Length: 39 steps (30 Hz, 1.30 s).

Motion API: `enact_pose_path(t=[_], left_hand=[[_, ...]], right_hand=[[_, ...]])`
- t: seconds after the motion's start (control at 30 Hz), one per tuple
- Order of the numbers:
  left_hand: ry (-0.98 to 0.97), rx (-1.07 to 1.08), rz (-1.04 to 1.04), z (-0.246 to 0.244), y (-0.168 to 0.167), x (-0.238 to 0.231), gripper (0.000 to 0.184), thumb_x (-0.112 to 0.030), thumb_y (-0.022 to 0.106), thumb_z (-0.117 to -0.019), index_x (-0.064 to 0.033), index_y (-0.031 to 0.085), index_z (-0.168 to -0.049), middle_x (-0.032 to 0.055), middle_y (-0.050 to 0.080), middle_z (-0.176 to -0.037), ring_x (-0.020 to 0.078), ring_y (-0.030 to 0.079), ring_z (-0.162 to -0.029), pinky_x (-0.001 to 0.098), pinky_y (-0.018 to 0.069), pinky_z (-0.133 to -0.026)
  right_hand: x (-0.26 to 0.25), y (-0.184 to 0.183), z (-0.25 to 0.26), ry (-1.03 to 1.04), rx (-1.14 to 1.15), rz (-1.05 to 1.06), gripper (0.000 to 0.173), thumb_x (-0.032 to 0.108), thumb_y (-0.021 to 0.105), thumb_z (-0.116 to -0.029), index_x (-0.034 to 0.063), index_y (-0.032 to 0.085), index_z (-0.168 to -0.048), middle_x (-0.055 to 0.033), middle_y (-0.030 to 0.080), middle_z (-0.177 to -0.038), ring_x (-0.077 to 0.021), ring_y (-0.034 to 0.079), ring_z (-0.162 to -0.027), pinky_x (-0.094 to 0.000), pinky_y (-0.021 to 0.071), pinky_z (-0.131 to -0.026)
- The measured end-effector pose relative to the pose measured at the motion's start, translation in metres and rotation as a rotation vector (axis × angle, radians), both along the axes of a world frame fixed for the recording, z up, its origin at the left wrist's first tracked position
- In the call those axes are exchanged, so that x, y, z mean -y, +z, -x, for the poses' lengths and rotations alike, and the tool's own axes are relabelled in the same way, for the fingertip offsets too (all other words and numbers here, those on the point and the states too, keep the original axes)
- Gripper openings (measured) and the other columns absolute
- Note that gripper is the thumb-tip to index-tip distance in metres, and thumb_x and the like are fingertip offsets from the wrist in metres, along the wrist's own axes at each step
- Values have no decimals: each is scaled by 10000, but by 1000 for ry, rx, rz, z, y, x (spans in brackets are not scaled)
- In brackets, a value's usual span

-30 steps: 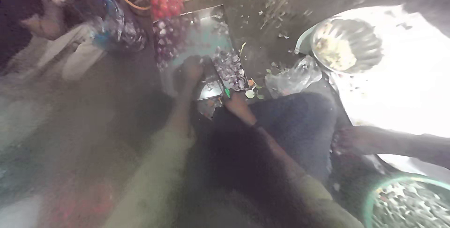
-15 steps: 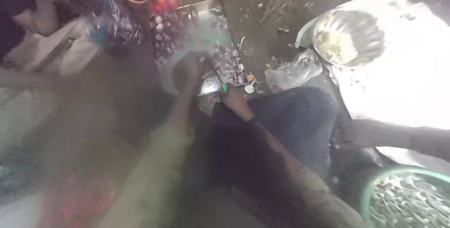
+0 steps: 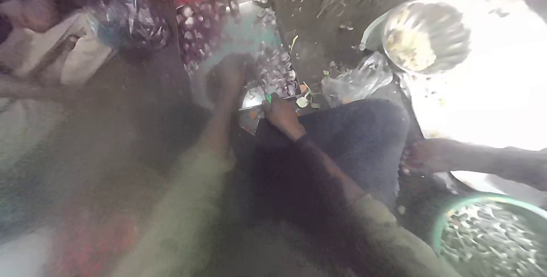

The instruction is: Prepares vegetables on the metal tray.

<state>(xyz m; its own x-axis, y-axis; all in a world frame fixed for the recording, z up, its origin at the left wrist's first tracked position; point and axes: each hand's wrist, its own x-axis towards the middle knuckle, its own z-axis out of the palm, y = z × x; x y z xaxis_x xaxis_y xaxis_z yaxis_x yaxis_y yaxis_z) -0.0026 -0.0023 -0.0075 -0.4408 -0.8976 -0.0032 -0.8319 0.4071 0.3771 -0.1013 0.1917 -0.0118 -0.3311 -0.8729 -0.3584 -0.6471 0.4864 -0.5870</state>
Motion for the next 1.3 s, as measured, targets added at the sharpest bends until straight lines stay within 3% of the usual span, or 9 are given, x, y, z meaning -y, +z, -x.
enact_pose_path(t=[0.13,0.27,0.37,0.53,0.7,0.87,1.07,1.2,1.3], left_hand=[[-45,-17,24,-2,-4,4,233,-185,576,-1026,-98,755,-1147,152,719,-1184,340,673,-1162,561,524,-1019],[-65,8,15,-2,-2,6,225,-153,588,-1009,-83,750,-1149,169,716,-1192,359,668,-1169,564,516,-1017],[-29,-6,-52,2,11,-1,241,-151,596,-1005,-89,750,-1179,175,708,-1226,370,651,-1198,577,497,-1035],[6,13,-86,2,21,-4,246,-147,604,-994,-77,744,-1185,172,710,-1229,368,657,-1193,579,505,-1024],[79,-7,-92,4,11,-2,238,-203,637,-993,-73,749,-1159,156,713,-1220,343,663,-1187,562,511,-1034],[52,32,-102,5,11,4,227,-132,615,-982,-63,747,-1153,162,700,-1248,347,645,-1221,565,496,-1058],[-6,14,-20,3,1,6,211,-149,626,-980,-55,758,-1114,174,716,-1175,365,664,-1163,576,505,-1021],[32,55,-135,6,18,0,237,-141,588,-1003,-55,751,-1152,186,711,-1218,375,656,-1191,590,498,-1032],[38,27,-134,1,23,-3,253,-127,569,-1001,-49,751,-1159,188,715,-1208,370,666,-1177,593,512,-1016]], right_hand=[[14,5,-7,-16,10,-31,433,413,508,-1081,20,540,-1261,-225,668,-925,-417,702,-814,-591,574,-663],[62,-4,-8,93,-87,-88,434,336,488,-1075,-23,571,-1305,-233,685,-1097,-405,694,-1034,-590,561,-861],[46,-13,-8,97,-55,96,393,265,628,-996,2,563,-1280,-244,671,-1054,-436,697,-912,-628,576,-725],[50,6,-9,7,58,-3,365,294,615,-1016,-11,607,-1215,-236,689,-1002,-430,702,-884,-630,573,-731],[40,2,-13,-45,10,-9,373,339,555,-1040,-4,585,-1184,-222,660,-893,-415,690,-781,-591,555,-613],[60,6,-13,-8,-63,-142,461,400,478,-1081,9,582,-1303,-218,703,-1050,-402,708,-992,-601,565,-824],[68,7,-14,32,-105,-103,408,332,490,-1070,-5,588,-1278,-215,691,-1096,-387,701,-1024,-582,569,-834],[93,-3,-9,35,4,-95,454,290,551,-1036,57,518,-1425,-228,687,-1186,-415,695,-1049,-645,557,-858],[70,-4,-11,-7,34,-10,437,320,577,-1035,38,520,-1365,-238,689,-1049,-434,707,-907,-645,576,-742]])
